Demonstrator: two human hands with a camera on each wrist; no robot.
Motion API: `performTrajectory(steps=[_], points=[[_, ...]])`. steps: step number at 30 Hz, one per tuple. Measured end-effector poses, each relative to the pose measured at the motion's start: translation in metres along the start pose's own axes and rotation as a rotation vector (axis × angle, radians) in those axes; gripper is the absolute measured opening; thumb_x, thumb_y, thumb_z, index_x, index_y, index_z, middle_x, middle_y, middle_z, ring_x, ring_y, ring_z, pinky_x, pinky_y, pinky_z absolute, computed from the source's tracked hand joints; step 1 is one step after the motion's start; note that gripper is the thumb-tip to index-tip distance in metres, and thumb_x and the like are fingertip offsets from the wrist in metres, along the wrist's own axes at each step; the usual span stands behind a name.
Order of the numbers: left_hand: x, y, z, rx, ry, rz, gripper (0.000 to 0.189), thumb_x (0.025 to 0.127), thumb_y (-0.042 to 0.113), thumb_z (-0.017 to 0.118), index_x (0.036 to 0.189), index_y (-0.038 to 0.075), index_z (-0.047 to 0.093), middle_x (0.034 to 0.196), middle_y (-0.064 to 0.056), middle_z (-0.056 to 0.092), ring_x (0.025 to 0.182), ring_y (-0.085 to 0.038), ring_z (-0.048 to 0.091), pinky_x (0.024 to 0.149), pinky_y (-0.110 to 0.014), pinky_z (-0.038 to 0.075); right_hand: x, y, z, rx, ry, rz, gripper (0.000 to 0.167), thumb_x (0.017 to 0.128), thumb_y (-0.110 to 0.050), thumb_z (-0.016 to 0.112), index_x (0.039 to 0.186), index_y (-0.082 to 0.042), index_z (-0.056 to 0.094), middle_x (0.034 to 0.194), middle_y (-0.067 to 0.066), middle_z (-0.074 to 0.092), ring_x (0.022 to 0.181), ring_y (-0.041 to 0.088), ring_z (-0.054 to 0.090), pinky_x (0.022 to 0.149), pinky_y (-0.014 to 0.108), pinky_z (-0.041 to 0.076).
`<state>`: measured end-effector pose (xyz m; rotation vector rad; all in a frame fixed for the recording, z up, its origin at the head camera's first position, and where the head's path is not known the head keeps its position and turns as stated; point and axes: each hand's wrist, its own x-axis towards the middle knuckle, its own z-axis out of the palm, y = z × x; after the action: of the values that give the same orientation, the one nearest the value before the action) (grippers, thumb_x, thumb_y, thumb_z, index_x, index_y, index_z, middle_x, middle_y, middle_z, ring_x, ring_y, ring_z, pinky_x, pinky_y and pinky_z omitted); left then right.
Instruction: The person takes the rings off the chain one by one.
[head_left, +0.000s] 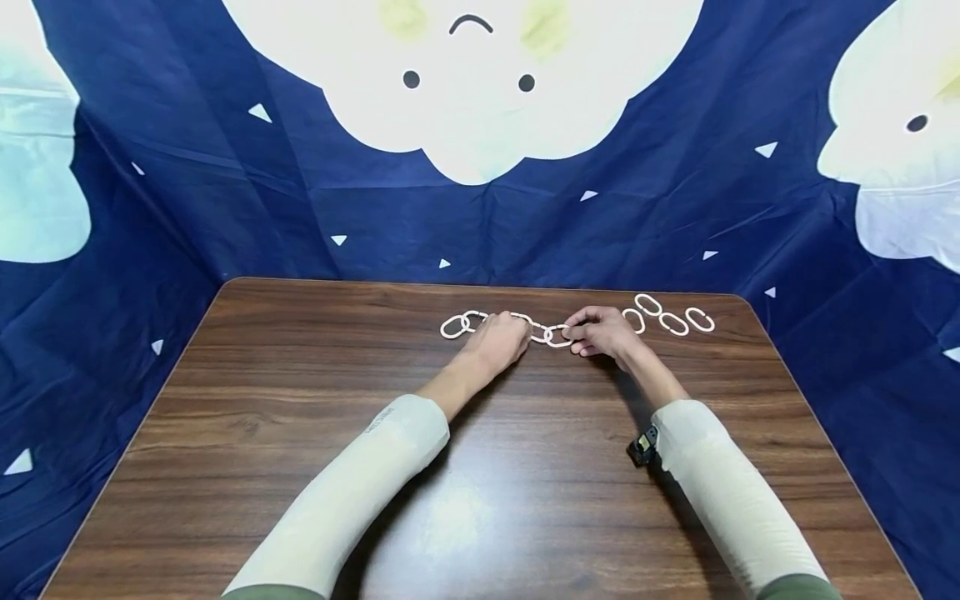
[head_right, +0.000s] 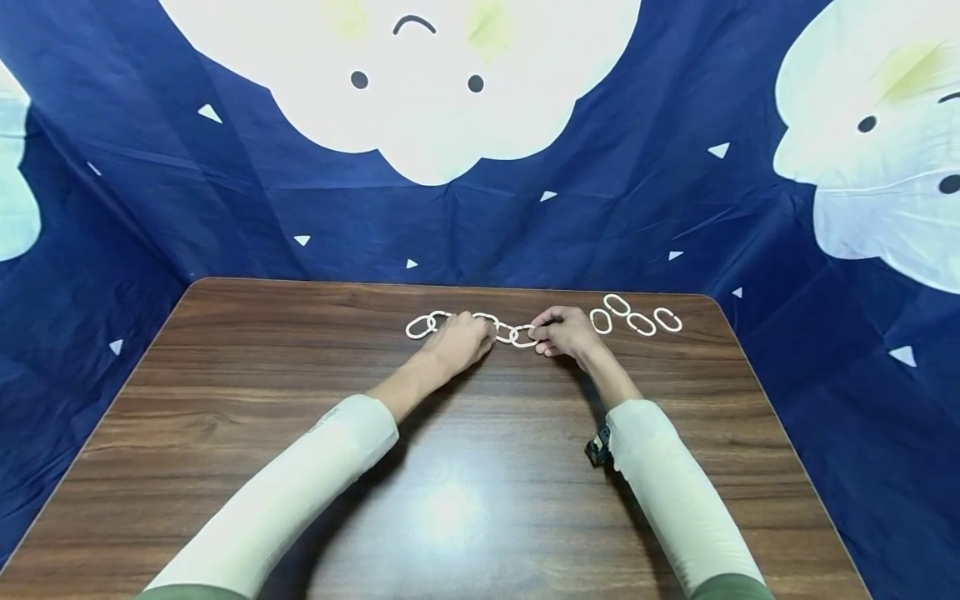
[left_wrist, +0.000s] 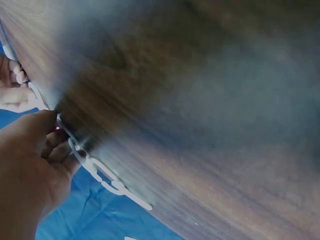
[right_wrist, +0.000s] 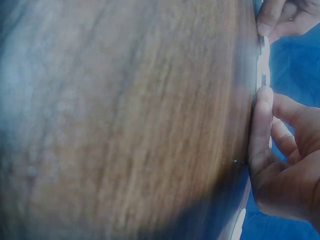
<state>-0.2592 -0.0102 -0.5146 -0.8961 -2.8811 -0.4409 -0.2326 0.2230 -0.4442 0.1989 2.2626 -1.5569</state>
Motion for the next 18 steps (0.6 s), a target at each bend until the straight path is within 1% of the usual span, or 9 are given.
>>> performTrajectory(steps=[2,5,8,11,14,18], points=[[-0.0013,-0.0007,0.0003,-0.006,-0.001,0.003,0.035,0.097,0.010,0.070,0.068,0.027,0.059,0.069,0.007,0.067,0.062,-0.019,0.067,0.067,-0.043,0.060,-0.0006,0.0009,0.0013,-0.005,0.005,0.011,0.025,0.105,-0.004,0.077,0.124,0.008,0.067,0.083,-0.005,0.072,0.065,0.002,0.071,0.061,0.016,0.059],[-0.0028,-0.0020,0.0017,-0.003,0.016,0.029,0.031,0.100,0.011,0.070,0.074,0.026,0.060,0.072,0.006,0.068,0.065,-0.022,0.071,0.067,-0.045,0.060,-0.0017,0.0012,0.0012,-0.010,0.002,0.017,0.019,0.106,-0.006,0.076,0.119,0.005,0.068,0.084,-0.004,0.070,0.066,0.002,0.071,0.062,0.016,0.060],[-0.0036,-0.0031,0.0030,0.018,0.040,0.065,0.025,0.104,0.015,0.070,0.084,0.024,0.061,0.077,0.004,0.072,0.073,-0.026,0.077,0.067,-0.047,0.063,-0.0026,0.0019,-0.0002,-0.009,-0.001,0.005,0.017,0.107,-0.007,0.075,0.118,0.003,0.067,0.087,-0.004,0.070,0.067,0.002,0.071,0.063,0.016,0.060],[-0.0032,-0.0041,0.0030,0.020,0.057,0.086,0.019,0.108,0.018,0.069,0.092,0.022,0.062,0.082,0.002,0.075,0.080,-0.029,0.081,0.069,-0.048,0.064,-0.0043,0.0024,-0.0023,-0.008,-0.002,-0.023,0.017,0.108,-0.008,0.073,0.120,0.002,0.066,0.090,-0.004,0.071,0.069,0.003,0.072,0.064,0.017,0.060],[-0.0031,-0.0051,0.0018,-0.018,0.060,0.077,0.014,0.112,0.020,0.067,0.098,0.020,0.063,0.085,-0.001,0.078,0.082,-0.031,0.083,0.070,-0.049,0.065,-0.0062,0.0031,-0.0038,-0.008,-0.005,-0.050,0.017,0.109,-0.009,0.072,0.121,0.001,0.064,0.093,-0.006,0.073,0.070,0.005,0.073,0.065,0.019,0.060],[-0.0031,-0.0071,-0.0014,-0.096,0.063,0.035,0.013,0.115,0.025,0.064,0.103,0.022,0.064,0.086,-0.002,0.078,0.081,-0.031,0.081,0.070,-0.049,0.065,-0.0084,0.0038,-0.0035,0.009,-0.016,-0.066,0.017,0.111,-0.010,0.070,0.122,0.001,0.063,0.090,-0.007,0.076,0.070,0.007,0.075,0.064,0.021,0.061]])
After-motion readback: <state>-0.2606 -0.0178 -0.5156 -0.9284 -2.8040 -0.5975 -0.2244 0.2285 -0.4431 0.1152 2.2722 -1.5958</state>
